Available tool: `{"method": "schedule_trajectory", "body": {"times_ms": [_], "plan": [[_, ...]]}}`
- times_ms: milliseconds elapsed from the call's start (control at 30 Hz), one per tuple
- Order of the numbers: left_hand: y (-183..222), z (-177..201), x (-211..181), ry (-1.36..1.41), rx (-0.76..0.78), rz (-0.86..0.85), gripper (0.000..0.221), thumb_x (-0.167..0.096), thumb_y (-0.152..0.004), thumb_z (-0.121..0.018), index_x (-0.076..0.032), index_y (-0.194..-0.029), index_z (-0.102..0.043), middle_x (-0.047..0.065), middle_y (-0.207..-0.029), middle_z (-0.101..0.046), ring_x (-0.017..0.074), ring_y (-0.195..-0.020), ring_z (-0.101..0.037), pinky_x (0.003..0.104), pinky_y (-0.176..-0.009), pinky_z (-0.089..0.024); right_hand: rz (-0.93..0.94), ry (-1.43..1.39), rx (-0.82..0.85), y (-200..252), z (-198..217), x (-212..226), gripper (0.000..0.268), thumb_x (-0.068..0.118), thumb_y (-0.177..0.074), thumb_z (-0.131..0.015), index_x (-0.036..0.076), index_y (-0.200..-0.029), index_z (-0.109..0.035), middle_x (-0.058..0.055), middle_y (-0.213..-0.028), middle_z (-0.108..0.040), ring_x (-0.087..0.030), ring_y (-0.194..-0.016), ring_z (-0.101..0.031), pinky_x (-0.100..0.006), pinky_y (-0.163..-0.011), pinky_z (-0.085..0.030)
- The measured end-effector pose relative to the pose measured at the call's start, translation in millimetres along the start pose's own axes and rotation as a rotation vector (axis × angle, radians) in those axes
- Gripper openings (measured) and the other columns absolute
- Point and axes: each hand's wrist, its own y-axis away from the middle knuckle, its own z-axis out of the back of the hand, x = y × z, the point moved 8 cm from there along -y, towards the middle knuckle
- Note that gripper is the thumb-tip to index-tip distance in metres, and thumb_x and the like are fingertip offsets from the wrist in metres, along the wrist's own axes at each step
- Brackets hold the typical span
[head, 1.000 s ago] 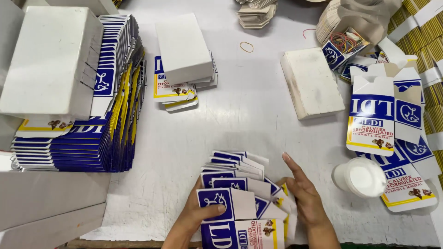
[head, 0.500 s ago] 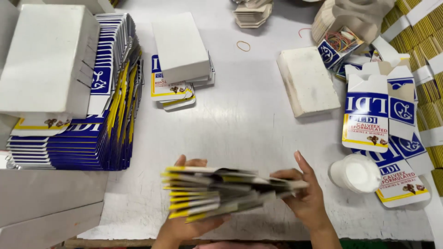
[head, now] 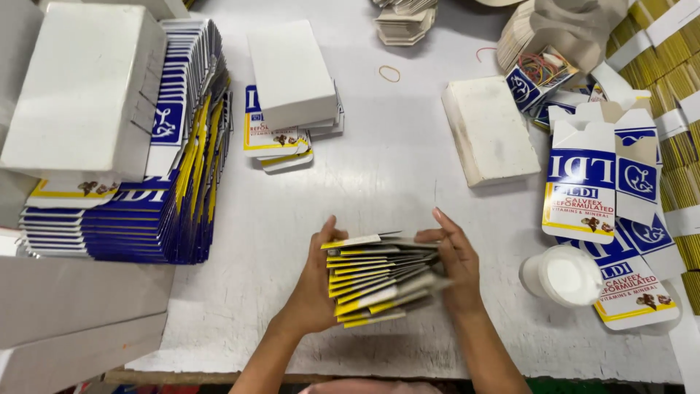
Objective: The person applies glue to the flaps of cardboard boxes by hand, folds them, and stacks them. They then gather the flattened boxes, fan them out, and place them onto a pile of other boxed items.
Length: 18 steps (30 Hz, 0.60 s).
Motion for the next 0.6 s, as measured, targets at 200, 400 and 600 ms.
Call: {"method": "schedule_trajectory", "body": {"times_ms": [200, 400, 600], "plan": [[6, -5, -14, 0.119, -0.293, -0.074, 0.122, -0.008, -0.072, -0.092, -0.003, -0.162, -0.010, 0.018, -0.163, -0.037, 0.0310, -0.147, -0.045, 0.041, -0.119, -0.042, 0.102, 0.084, -0.144, 7, -8, 1, 0.046, 0.013, -0.098, -0.057, 0.002, -0.142, -0.061, -0.011, -0.100, -0.074, -0.015, -0.097, -0.067, -0.032, -0.099, -0.048], [9, -11, 31, 0.243, -0.290, 0.245, 0.111, -0.030, -0.078, -0.087, -0.005, -0.166, -0.024, 0.015, -0.152, -0.061, 0.0283, -0.137, -0.066, 0.039, -0.112, -0.051, 0.067, 0.121, -0.211, 10, -9, 0, 0.040, 0.008, -0.102, -0.049, 0.002, -0.140, -0.059, -0.007, -0.107, -0.069, -0.012, -0.100, -0.061, -0.029, -0.093, -0.047], [0, -8, -6, -0.078, -0.377, -0.147, 0.117, -0.023, -0.069, -0.096, 0.002, -0.156, -0.021, 0.024, -0.148, -0.049, 0.0358, -0.137, -0.051, 0.046, -0.112, -0.045, 0.084, 0.056, -0.270, 16, -10, -10, 0.036, 0.008, -0.101, -0.048, -0.001, -0.134, -0.060, -0.005, -0.110, -0.069, -0.013, -0.104, -0.062, -0.030, -0.097, -0.049]]}}
